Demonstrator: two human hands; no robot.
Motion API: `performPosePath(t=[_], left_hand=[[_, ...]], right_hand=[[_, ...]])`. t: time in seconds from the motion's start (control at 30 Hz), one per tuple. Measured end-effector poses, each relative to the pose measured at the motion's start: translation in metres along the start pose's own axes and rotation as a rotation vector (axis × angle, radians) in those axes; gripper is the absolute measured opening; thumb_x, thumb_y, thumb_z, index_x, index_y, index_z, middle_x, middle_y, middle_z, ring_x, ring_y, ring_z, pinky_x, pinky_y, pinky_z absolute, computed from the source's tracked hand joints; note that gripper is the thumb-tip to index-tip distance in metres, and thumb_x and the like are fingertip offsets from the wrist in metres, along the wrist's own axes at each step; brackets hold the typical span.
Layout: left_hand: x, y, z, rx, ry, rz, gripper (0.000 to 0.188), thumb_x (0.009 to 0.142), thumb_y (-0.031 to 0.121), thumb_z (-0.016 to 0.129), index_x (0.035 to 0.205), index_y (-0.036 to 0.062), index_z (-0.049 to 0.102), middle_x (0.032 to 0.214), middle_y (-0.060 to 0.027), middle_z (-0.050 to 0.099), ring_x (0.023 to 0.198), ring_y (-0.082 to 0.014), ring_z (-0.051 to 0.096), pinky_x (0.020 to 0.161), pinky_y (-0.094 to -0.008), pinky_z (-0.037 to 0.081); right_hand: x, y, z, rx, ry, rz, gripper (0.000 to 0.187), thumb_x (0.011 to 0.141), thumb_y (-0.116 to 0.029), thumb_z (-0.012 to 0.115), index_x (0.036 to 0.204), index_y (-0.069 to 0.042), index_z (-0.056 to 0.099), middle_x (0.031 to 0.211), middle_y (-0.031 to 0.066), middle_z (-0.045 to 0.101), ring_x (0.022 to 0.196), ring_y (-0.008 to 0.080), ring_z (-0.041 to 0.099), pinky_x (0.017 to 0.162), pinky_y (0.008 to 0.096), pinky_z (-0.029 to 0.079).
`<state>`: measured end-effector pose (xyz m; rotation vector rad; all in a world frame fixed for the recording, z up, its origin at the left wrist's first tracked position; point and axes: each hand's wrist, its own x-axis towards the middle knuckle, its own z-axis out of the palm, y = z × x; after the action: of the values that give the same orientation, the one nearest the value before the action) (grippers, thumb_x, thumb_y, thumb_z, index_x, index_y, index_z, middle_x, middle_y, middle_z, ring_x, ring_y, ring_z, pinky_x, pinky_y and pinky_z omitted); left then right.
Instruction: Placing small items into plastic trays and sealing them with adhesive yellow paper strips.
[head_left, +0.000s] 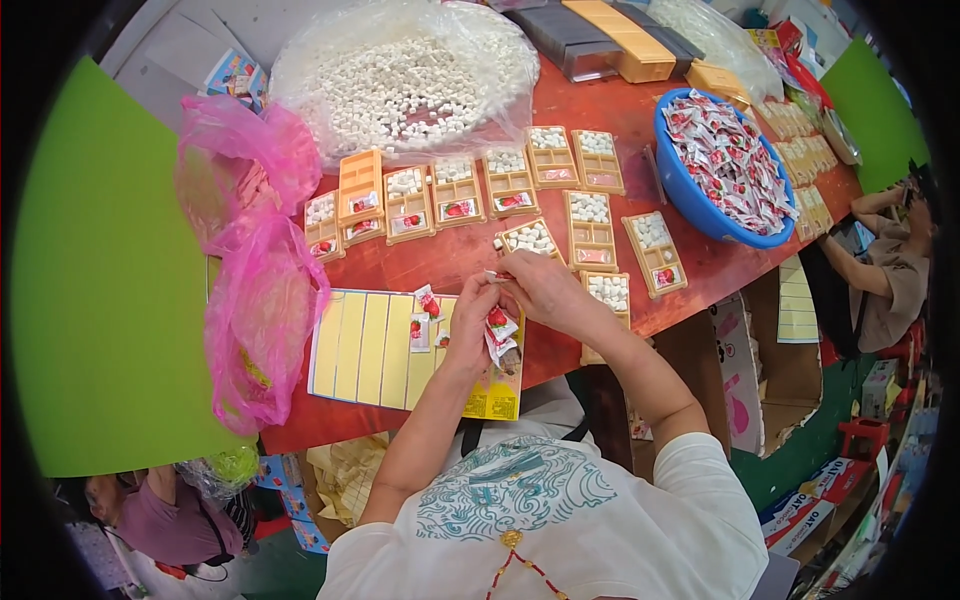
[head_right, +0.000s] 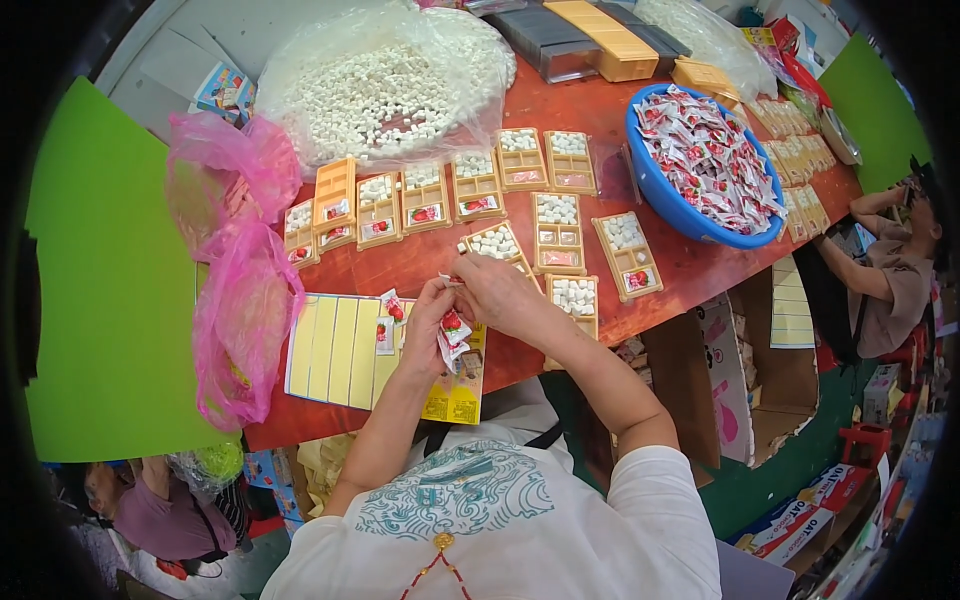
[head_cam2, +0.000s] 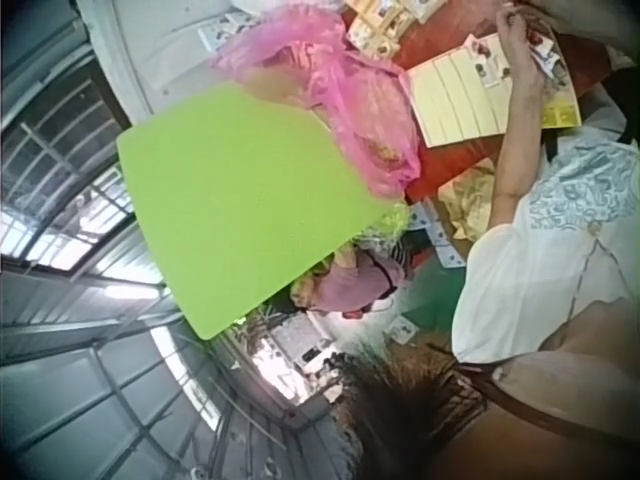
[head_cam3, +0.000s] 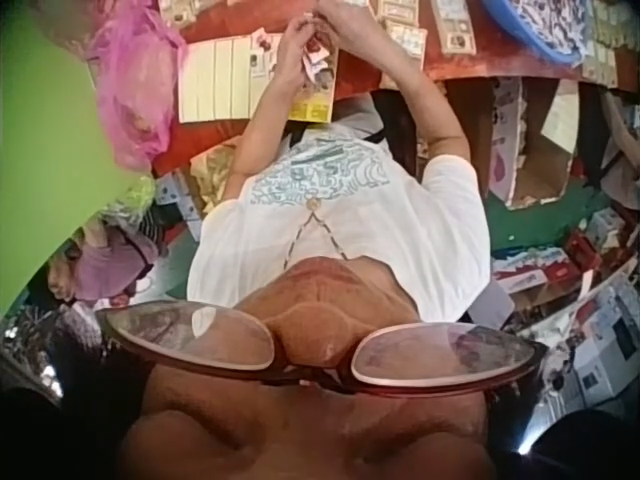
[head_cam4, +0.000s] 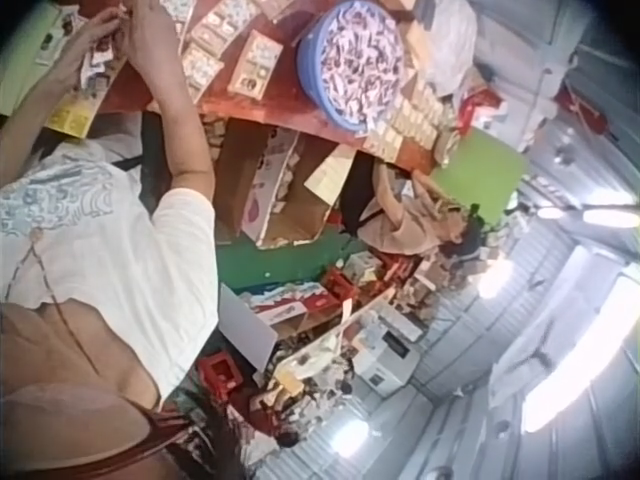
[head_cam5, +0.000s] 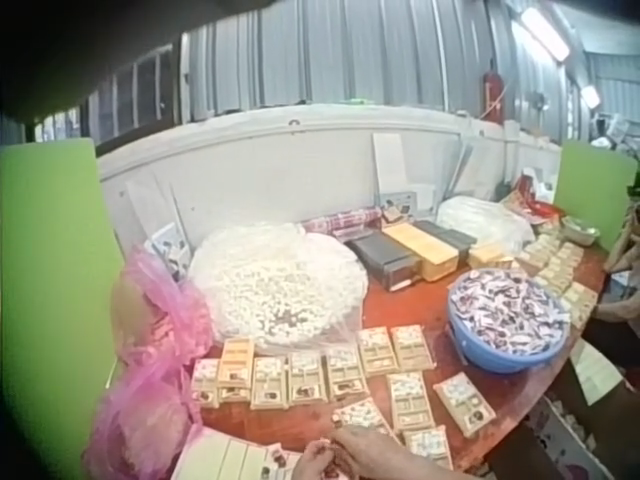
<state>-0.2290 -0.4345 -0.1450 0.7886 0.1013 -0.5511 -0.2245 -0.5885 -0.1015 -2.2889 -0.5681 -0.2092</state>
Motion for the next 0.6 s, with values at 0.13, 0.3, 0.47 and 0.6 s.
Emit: performPosePath(t=[0.13,0.3,0.47,0.6], left_hand=[[-0.004,0.003,0.004,0.054,0.046,0.079,0.007,0.096,0.01,0.049,0.1,0.0051,0.052,0.078,-0.0076,0.061,0.069,-0.013,0.061,0.062,-0.0232,0.051],[-0.003,0.007,-0.005,-0.001,0.011,0.098,0.008,0.097,0.011,0.047,0.1,0.0064,0.052,0.075,-0.0087,0.061,0.064,-0.0125,0.062,0.058,-0.0228,0.052],[-0.009,0.011,-0.007,-0.031,-0.035,0.129,0.008,0.097,0.011,0.048,0.101,0.007,0.053,0.074,-0.0086,0.062,0.061,-0.012,0.062,0.051,-0.0212,0.052],[-0.011,0.013,-0.001,0.002,-0.098,0.115,0.011,0.095,0.007,0.049,0.103,0.0076,0.055,0.076,-0.0069,0.062,0.065,-0.0102,0.06,0.057,-0.0201,0.049]], right_hand=[[-0.002,-0.002,0.002,0.052,0.003,-0.038,0.028,0.079,-0.003,0.063,0.103,-0.002,0.049,0.087,0.0198,0.058,0.085,0.0386,0.059,0.07,0.0438,0.048],[-0.004,0.0,0.006,0.386,0.035,0.116,0.032,0.081,0.001,0.057,0.113,-0.001,0.052,0.091,0.016,0.061,0.085,0.029,0.062,0.069,0.0366,0.049],[-0.005,0.009,-0.008,1.075,-0.076,0.746,0.028,0.089,-0.026,0.057,0.106,-0.005,0.061,0.078,0.0017,0.06,0.063,0.0081,0.057,0.052,0.0223,0.044],[-0.005,0.005,-0.008,1.043,-0.239,0.774,0.03,0.088,-0.035,0.061,0.1,-0.007,0.062,0.07,-0.001,0.057,0.055,0.0058,0.052,0.048,0.0199,0.039]])
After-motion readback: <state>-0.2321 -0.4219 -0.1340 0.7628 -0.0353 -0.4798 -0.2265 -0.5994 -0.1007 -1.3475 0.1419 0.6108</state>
